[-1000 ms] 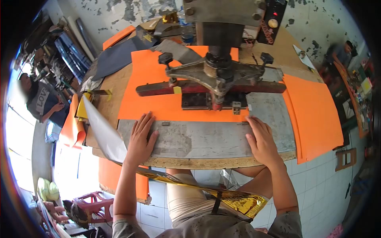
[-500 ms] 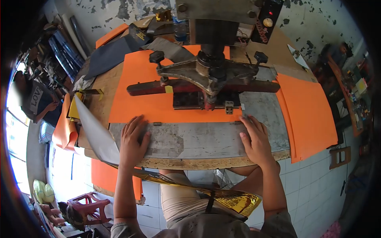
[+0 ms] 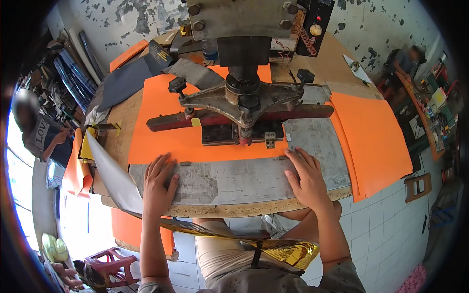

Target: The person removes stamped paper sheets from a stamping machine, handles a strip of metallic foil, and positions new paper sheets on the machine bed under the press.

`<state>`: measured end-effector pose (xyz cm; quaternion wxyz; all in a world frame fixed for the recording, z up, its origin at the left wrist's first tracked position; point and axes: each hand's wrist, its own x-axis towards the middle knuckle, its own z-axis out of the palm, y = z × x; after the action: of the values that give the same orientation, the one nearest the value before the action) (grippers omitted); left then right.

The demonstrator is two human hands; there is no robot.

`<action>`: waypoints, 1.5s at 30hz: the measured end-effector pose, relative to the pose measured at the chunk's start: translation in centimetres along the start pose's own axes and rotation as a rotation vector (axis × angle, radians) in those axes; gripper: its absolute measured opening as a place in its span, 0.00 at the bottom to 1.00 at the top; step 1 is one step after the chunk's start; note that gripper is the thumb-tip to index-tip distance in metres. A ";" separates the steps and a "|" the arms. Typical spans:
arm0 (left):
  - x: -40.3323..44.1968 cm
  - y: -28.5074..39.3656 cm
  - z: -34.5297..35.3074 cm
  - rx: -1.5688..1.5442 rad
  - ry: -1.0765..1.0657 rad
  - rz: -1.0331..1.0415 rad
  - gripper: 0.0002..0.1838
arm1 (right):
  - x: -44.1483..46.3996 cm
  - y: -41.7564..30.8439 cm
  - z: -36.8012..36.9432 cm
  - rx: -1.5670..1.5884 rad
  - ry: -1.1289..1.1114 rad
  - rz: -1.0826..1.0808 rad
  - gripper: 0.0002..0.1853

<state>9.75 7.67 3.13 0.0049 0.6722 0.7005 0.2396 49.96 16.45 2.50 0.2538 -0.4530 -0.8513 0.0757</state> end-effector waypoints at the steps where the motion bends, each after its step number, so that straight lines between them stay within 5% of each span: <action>1: 0.0 0.0 0.0 0.002 -0.001 0.004 0.21 | 0.0 0.0 -0.1 0.001 0.000 0.006 0.26; 33: -0.6 -0.3 -0.6 -0.051 0.017 0.056 0.20 | -1.0 -0.6 -0.1 -0.068 0.065 -0.045 0.24; 45: -0.9 0.2 -0.4 -0.062 0.238 0.079 0.09 | -2.2 -0.5 -0.7 0.036 0.181 0.037 0.17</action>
<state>9.88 6.71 3.32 -0.0668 0.6656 0.6615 0.3392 50.91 14.33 2.46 0.3363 -0.4691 -0.8148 0.0543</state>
